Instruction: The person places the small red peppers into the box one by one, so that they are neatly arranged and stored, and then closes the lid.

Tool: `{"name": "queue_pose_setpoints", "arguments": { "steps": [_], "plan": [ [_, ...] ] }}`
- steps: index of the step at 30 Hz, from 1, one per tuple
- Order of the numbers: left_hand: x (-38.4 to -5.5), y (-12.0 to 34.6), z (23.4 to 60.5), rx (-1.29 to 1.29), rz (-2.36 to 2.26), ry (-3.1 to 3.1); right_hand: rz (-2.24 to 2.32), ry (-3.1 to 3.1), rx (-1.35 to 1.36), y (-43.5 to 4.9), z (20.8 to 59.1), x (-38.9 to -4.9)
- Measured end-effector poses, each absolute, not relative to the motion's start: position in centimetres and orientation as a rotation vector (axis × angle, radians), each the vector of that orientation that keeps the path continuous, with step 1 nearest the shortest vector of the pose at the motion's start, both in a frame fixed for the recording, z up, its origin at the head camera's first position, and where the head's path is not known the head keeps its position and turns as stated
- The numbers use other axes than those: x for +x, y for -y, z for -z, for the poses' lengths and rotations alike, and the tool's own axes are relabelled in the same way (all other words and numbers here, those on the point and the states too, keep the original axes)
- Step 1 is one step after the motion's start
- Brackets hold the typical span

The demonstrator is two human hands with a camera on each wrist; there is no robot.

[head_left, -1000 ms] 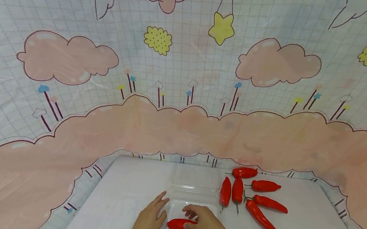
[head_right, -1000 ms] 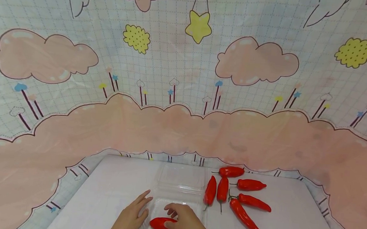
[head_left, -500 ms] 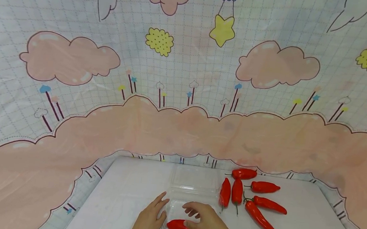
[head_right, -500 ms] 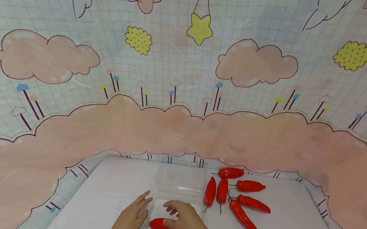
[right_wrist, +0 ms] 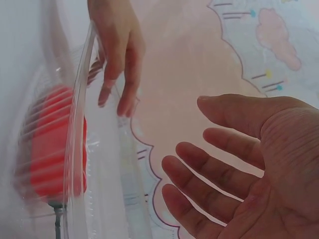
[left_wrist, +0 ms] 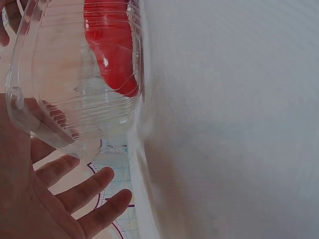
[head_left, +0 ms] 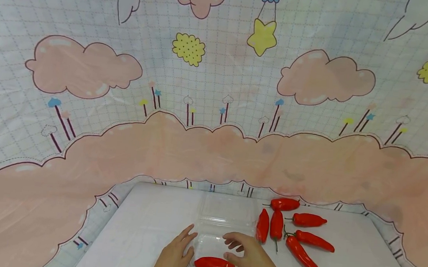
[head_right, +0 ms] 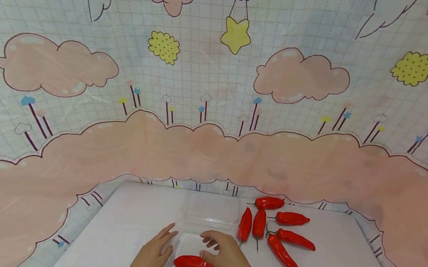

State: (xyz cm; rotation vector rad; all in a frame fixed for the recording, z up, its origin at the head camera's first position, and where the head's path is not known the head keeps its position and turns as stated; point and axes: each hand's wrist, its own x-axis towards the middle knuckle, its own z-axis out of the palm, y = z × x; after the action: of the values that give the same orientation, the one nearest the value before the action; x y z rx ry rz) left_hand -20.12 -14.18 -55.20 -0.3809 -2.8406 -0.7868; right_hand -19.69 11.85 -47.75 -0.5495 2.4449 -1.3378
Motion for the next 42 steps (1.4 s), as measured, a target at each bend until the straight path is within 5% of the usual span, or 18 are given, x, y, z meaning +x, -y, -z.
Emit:
{"name": "queue_pose_setpoints", "arguments": {
  "steps": [42],
  "plan": [
    [-20.1,14.1,55.1,-0.351,0.813,2.873,1.296,-2.654,-0.26,-18.5,49.3,-19.8]
  ]
}}
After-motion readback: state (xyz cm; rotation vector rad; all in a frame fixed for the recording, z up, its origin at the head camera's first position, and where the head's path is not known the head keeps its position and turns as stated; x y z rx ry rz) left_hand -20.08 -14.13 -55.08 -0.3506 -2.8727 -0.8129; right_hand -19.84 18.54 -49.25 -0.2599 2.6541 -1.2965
